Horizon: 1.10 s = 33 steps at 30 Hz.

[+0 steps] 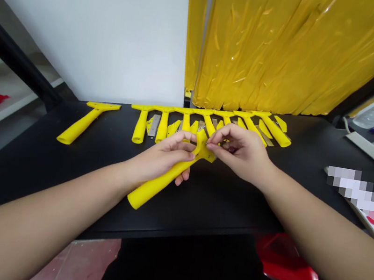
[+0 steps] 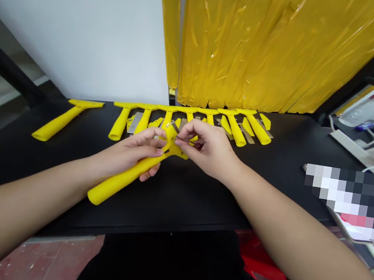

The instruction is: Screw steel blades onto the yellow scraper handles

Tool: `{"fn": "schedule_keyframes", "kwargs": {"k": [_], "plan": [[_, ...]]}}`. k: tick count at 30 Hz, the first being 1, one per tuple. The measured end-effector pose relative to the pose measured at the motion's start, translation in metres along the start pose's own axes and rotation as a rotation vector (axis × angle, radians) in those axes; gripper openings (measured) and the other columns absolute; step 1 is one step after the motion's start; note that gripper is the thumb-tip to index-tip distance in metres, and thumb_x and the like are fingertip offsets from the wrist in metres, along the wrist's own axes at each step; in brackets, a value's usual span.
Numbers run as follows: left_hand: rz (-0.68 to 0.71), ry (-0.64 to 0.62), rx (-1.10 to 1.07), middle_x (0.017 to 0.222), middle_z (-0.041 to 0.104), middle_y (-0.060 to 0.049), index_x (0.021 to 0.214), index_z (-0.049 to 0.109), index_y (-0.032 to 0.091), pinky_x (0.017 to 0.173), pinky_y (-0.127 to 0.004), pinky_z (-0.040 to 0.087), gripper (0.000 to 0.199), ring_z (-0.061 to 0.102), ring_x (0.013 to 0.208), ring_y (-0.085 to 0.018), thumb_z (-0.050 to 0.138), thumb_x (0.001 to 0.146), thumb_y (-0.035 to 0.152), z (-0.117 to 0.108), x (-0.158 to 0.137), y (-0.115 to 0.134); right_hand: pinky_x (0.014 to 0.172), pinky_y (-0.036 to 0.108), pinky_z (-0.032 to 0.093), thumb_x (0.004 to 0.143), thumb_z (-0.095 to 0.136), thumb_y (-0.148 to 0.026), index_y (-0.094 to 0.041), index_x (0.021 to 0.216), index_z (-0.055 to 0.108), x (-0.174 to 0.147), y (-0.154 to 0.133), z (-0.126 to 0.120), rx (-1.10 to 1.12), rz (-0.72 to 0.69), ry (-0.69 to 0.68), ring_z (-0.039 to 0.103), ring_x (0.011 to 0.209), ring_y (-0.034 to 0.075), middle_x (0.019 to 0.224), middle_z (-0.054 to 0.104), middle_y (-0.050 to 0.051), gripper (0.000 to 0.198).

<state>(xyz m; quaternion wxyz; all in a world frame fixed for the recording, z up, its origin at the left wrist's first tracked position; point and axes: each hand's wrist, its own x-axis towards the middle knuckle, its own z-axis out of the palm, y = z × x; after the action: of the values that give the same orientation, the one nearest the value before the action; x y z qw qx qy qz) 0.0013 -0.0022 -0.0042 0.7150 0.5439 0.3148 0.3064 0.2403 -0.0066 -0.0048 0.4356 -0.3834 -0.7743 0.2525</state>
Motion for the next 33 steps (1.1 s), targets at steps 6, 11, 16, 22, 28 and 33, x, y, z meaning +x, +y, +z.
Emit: {"fn": "schedule_keyframes", "kwargs": {"k": [6,11,16,22,28,33], "plan": [[0.019,-0.026,0.032,0.096,0.065,0.002,0.119,0.049,0.028,0.043,-0.022,0.056,0.030,0.071,0.057,-0.012,0.067,0.097,0.018,0.002,0.000,-0.004,0.054,0.028,0.042,0.099,0.075,-0.036,-0.023,0.093,0.065,-0.001,-0.003,0.004,-0.056,-0.031,0.014,0.061,0.070,0.015,0.089,0.072,0.004,0.017],[0.052,-0.008,0.067,0.109,0.066,-0.001,0.121,0.048,0.027,0.044,-0.022,0.057,0.028,0.071,0.058,-0.011,0.063,0.099,0.018,0.005,-0.001,-0.007,0.057,0.028,0.045,0.097,0.075,-0.029,-0.022,0.091,0.067,0.001,-0.004,0.006,-0.162,-0.140,0.044,0.060,0.067,0.014,0.086,0.074,0.002,0.012],[0.095,0.051,0.120,0.113,0.063,-0.002,0.121,0.047,0.026,0.044,-0.022,0.057,0.027,0.070,0.058,-0.010,0.062,0.099,0.019,0.012,-0.004,-0.006,0.057,0.026,0.045,0.094,0.078,-0.024,-0.021,0.087,0.067,0.002,-0.002,0.010,-0.093,-0.165,0.128,0.061,0.066,0.013,0.079,0.071,0.000,0.014],[0.210,0.125,0.254,0.140,0.055,-0.008,0.119,0.047,0.026,0.042,-0.022,0.056,0.025,0.067,0.057,-0.006,0.062,0.099,0.023,0.020,-0.010,-0.004,0.061,0.028,0.049,0.089,0.087,-0.037,-0.020,0.086,0.069,0.004,-0.003,0.014,0.198,0.052,0.119,0.063,0.069,0.014,0.078,0.069,0.001,0.025],[0.310,0.161,0.350,0.140,0.055,-0.007,0.122,0.051,0.027,0.042,-0.021,0.055,0.025,0.068,0.060,-0.006,0.063,0.101,0.025,0.021,-0.013,-0.005,0.048,0.025,0.040,0.078,0.092,-0.058,-0.019,0.075,0.064,0.010,-0.007,0.016,0.490,0.280,0.000,0.056,0.053,0.011,0.068,0.067,-0.001,0.048],[0.271,0.142,0.258,0.136,0.058,-0.008,0.121,0.051,0.026,0.041,-0.022,0.054,0.026,0.068,0.056,-0.007,0.064,0.100,0.023,0.020,-0.009,-0.005,0.049,0.026,0.029,0.082,0.088,-0.061,-0.020,0.066,0.056,0.010,-0.002,0.015,0.308,0.263,0.042,0.038,0.051,0.008,0.056,0.050,-0.005,0.055]]}}
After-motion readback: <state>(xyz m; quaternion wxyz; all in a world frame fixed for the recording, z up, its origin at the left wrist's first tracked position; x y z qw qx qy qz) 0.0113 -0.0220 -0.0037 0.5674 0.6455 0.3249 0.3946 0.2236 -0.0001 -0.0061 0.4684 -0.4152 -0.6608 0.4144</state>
